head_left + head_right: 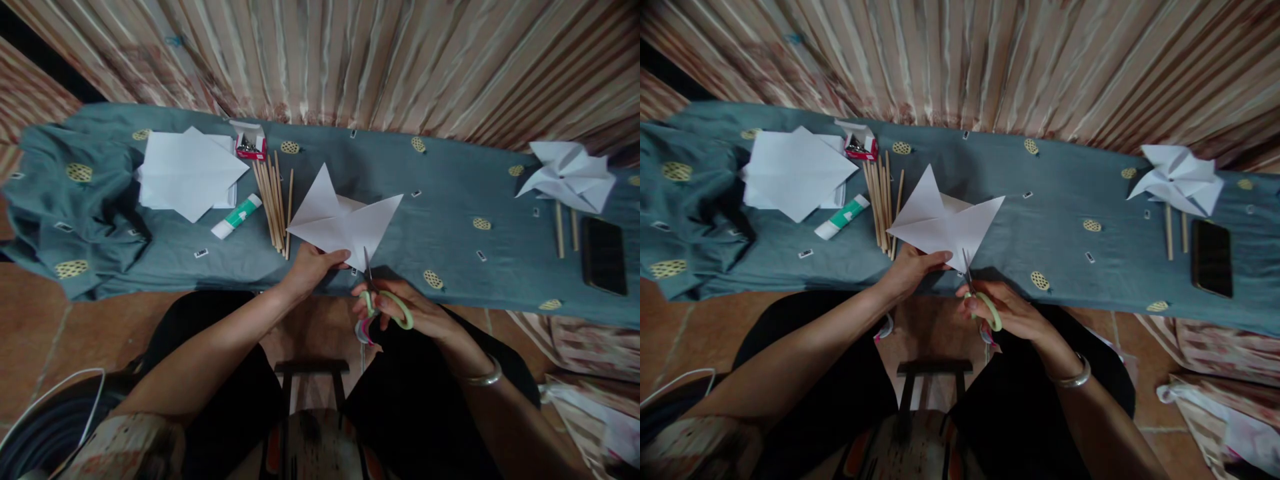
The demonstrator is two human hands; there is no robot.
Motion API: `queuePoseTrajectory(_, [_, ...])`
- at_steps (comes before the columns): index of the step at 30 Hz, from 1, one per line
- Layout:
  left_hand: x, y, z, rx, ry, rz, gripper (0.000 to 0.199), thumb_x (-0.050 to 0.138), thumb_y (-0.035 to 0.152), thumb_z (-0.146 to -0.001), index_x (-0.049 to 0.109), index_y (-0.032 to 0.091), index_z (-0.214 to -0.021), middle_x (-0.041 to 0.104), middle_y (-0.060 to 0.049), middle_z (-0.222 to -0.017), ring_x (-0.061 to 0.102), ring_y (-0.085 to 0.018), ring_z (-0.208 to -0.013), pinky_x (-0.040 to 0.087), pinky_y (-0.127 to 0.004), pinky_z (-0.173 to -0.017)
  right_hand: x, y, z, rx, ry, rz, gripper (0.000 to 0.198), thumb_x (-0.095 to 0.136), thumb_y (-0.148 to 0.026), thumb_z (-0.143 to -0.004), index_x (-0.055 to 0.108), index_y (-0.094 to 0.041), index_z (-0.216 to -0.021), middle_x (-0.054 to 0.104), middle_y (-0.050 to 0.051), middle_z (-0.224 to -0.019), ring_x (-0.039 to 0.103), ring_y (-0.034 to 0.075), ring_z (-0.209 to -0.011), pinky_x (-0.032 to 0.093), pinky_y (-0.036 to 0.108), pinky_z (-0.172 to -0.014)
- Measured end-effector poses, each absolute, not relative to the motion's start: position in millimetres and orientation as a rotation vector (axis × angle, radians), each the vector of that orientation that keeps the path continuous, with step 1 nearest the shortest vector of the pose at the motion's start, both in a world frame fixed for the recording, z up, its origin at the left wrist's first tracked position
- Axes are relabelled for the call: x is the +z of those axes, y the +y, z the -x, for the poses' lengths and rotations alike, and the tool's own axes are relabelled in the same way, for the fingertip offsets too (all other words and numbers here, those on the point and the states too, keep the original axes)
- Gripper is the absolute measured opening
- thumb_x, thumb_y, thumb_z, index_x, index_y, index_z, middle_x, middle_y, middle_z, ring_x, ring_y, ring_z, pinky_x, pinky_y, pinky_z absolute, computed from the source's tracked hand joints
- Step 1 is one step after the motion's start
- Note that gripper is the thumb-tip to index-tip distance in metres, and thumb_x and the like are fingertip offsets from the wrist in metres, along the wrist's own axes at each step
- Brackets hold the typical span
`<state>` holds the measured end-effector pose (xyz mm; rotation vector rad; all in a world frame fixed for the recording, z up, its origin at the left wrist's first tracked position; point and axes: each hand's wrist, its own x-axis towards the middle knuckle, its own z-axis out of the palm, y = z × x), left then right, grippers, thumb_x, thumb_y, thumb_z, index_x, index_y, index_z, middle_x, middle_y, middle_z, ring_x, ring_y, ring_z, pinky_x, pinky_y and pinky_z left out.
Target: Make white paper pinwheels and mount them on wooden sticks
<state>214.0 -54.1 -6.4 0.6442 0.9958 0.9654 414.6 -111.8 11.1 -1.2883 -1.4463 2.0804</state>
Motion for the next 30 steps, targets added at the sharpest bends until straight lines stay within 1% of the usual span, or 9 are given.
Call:
queuePoseTrajectory(5, [-11.1, -53.4, -214.8, 0.968, 0.994, -0.648, 0.029, 0.081, 0.023, -0.057, 0.066, 0.012, -0.079, 0.068, -0.001, -0.073, 0.061, -0.011, -0.064, 0.054, -0.026, -0.065, 9.0, -109.9, -414.2, 2.005, -1.534, 1.343, 0.053, 0.055, -0.061, -0.088, 0.063, -0.017, -0.116, 0.071, 0.009, -0.088, 0.069, 0.019, -0.075, 0.052, 0.024, -0.052])
queuePoseTrajectory(11, [-10.9, -53.9, -216.2, 0.968, 1.009, -0.642, 0.029, 0.082, 0.023, -0.056, 0.066, 0.012, -0.077, 0.068, -0.001, -0.073, 0.062, -0.012, -0.066, 0.054, -0.027, -0.068, 10.9, -108.2, -410.2, 2.040, -1.469, 1.347, 0.060, 0.058, -0.067, -0.084, 0.064, -0.015, -0.112, 0.071, 0.009, -0.086, 0.068, 0.016, -0.073, 0.052, 0.022, -0.052])
queuePoseTrajectory(15, [-9.1, -54.5, -216.4, 0.978, 1.008, -0.625, 0.029, 0.082, 0.022, -0.055, 0.066, 0.012, -0.077, 0.067, -0.001, -0.073, 0.062, -0.012, -0.066, 0.055, -0.028, -0.069, 11.6, -108.0, -409.8, 2.062, -1.455, 1.342, 0.058, 0.057, -0.066, -0.084, 0.064, -0.016, -0.112, 0.070, 0.007, -0.085, 0.067, 0.015, -0.071, 0.052, 0.021, -0.052])
queuePoseTrajectory(18, [-8.9, -54.5, -216.5, 0.971, 1.017, -0.620, 0.028, 0.082, 0.022, -0.056, 0.066, 0.012, -0.076, 0.067, -0.001, -0.073, 0.062, -0.013, -0.066, 0.055, -0.029, -0.070, 12.5, -107.8, -410.0, 2.057, -1.453, 1.340, 0.057, 0.058, -0.065, -0.084, 0.064, -0.016, -0.112, 0.070, 0.007, -0.085, 0.068, 0.015, -0.072, 0.052, 0.021, -0.053])
queuePoseTrajectory(23, [-9.0, -54.3, -216.6, 0.967, 1.023, -0.623, 0.027, 0.082, 0.023, -0.056, 0.066, 0.013, -0.075, 0.068, -0.001, -0.074, 0.062, -0.013, -0.067, 0.055, -0.030, -0.071, 14.7, -107.5, -409.0, 2.024, -1.509, 1.363, 0.058, 0.057, -0.067, -0.084, 0.067, -0.015, -0.106, 0.069, 0.007, -0.082, 0.068, 0.016, -0.071, 0.053, 0.022, -0.053])
queuePoseTrajectory(27, [-8.8, -54.3, -216.4, 0.970, 1.018, -0.635, 0.029, 0.083, 0.023, -0.055, 0.066, 0.013, -0.076, 0.068, -0.001, -0.074, 0.062, -0.013, -0.066, 0.055, -0.029, -0.070, 12.6, -108.4, -409.3, 2.061, -1.418, 1.362, 0.055, 0.061, -0.065, -0.082, 0.065, -0.016, -0.106, 0.071, 0.008, -0.086, 0.069, 0.017, -0.076, 0.053, 0.021, -0.054])
queuePoseTrajectory(30, [-9.0, -54.0, -216.2, 0.966, 1.014, -0.639, 0.029, 0.082, 0.024, -0.056, 0.066, 0.012, -0.076, 0.067, -0.001, -0.074, 0.062, -0.013, -0.067, 0.055, -0.029, -0.070, 10.9, -109.0, -409.9, 2.071, -1.393, 1.350, 0.056, 0.061, -0.065, -0.082, 0.065, -0.016, -0.109, 0.072, 0.008, -0.087, 0.069, 0.016, -0.076, 0.053, 0.021, -0.054])
